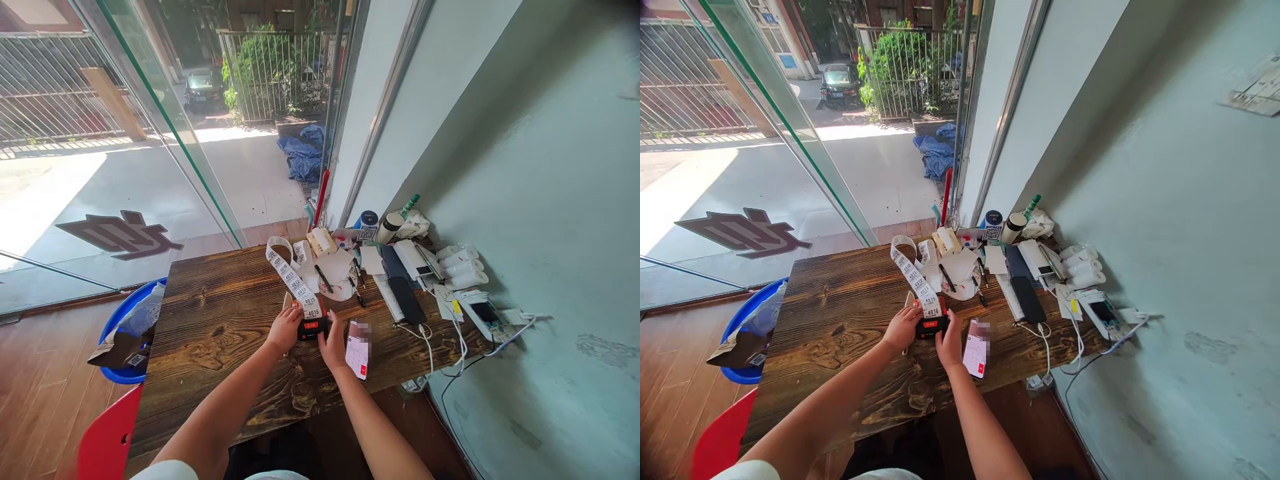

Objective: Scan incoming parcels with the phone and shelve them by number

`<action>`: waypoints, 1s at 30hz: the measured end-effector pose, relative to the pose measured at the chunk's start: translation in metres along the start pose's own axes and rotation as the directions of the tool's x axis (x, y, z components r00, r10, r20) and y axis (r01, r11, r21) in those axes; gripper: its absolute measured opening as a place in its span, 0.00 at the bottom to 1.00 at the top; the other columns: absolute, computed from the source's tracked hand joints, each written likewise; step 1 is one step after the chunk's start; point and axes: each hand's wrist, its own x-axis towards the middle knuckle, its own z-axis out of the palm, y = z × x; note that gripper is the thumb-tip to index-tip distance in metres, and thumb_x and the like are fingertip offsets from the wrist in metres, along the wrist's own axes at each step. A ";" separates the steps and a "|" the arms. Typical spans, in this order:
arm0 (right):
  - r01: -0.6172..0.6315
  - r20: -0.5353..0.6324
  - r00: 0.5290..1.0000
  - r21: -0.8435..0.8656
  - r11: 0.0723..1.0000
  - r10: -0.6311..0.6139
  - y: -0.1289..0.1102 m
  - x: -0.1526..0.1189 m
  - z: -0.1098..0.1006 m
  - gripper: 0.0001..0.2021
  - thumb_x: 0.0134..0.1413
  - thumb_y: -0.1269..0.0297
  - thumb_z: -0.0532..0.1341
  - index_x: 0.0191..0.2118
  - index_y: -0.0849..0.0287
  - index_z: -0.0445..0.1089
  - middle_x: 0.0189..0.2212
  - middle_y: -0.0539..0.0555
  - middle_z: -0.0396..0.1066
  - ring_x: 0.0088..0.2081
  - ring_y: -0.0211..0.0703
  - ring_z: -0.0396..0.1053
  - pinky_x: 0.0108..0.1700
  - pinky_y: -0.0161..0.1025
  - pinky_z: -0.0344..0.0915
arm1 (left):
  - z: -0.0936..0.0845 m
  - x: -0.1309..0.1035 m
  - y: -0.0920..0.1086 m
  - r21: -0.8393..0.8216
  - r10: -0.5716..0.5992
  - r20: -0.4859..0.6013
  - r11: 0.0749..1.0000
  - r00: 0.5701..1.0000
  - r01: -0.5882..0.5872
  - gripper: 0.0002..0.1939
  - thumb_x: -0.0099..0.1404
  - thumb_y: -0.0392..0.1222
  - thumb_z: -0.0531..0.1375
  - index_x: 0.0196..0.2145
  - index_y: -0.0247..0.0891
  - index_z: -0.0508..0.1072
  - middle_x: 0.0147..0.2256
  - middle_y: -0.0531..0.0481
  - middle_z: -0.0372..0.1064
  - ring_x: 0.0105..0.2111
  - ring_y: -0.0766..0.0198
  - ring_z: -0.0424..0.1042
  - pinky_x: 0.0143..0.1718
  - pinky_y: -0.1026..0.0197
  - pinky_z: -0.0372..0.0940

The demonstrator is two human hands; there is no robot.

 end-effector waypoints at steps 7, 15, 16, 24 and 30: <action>-0.129 -0.025 0.991 0.008 0.992 0.130 -0.006 -0.051 0.008 0.25 0.65 0.57 0.60 0.64 0.55 0.56 0.62 0.61 0.59 0.59 0.62 0.61 0.56 0.64 0.65 | 0.000 0.008 0.016 -0.124 -0.309 -0.075 0.946 0.948 0.298 0.22 0.59 0.25 0.52 0.49 0.40 0.72 0.52 0.46 0.69 0.56 0.58 0.65 0.60 0.56 0.60; -0.169 -0.012 0.985 0.023 0.985 0.170 0.002 -0.096 0.020 0.28 0.65 0.56 0.60 0.66 0.55 0.53 0.61 0.62 0.59 0.59 0.63 0.61 0.56 0.65 0.64 | 0.024 -0.031 0.023 -0.114 -0.806 0.002 0.587 0.591 0.801 0.20 0.61 0.38 0.61 0.49 0.30 0.63 0.49 0.30 0.64 0.51 0.44 0.68 0.47 0.49 0.66; -0.164 -0.011 0.986 0.024 0.986 0.165 0.003 -0.100 0.022 0.28 0.65 0.55 0.59 0.66 0.55 0.52 0.61 0.62 0.59 0.59 0.63 0.62 0.56 0.65 0.64 | 0.026 -0.038 0.024 -0.110 -0.806 0.030 0.586 0.592 0.803 0.20 0.61 0.38 0.62 0.48 0.30 0.63 0.49 0.31 0.65 0.52 0.45 0.68 0.47 0.50 0.65; -0.112 -0.024 0.993 0.001 0.994 0.112 -0.001 -0.098 0.016 0.25 0.66 0.56 0.59 0.63 0.56 0.56 0.56 0.61 0.64 0.54 0.58 0.67 0.49 0.58 0.71 | 0.011 -0.044 -0.006 -0.104 -0.810 0.101 0.569 0.578 0.816 0.08 0.69 0.38 0.57 0.44 0.32 0.70 0.46 0.42 0.70 0.44 0.59 0.72 0.47 0.54 0.67; -0.123 -0.186 0.978 -0.147 0.982 0.095 0.002 -0.088 -0.025 0.19 0.67 0.55 0.56 0.59 0.58 0.62 0.52 0.60 0.66 0.52 0.56 0.67 0.49 0.57 0.69 | -0.025 -0.022 -0.063 -0.139 -0.869 -0.010 0.492 0.495 0.860 0.13 0.70 0.42 0.58 0.49 0.33 0.70 0.48 0.42 0.69 0.46 0.57 0.71 0.48 0.50 0.68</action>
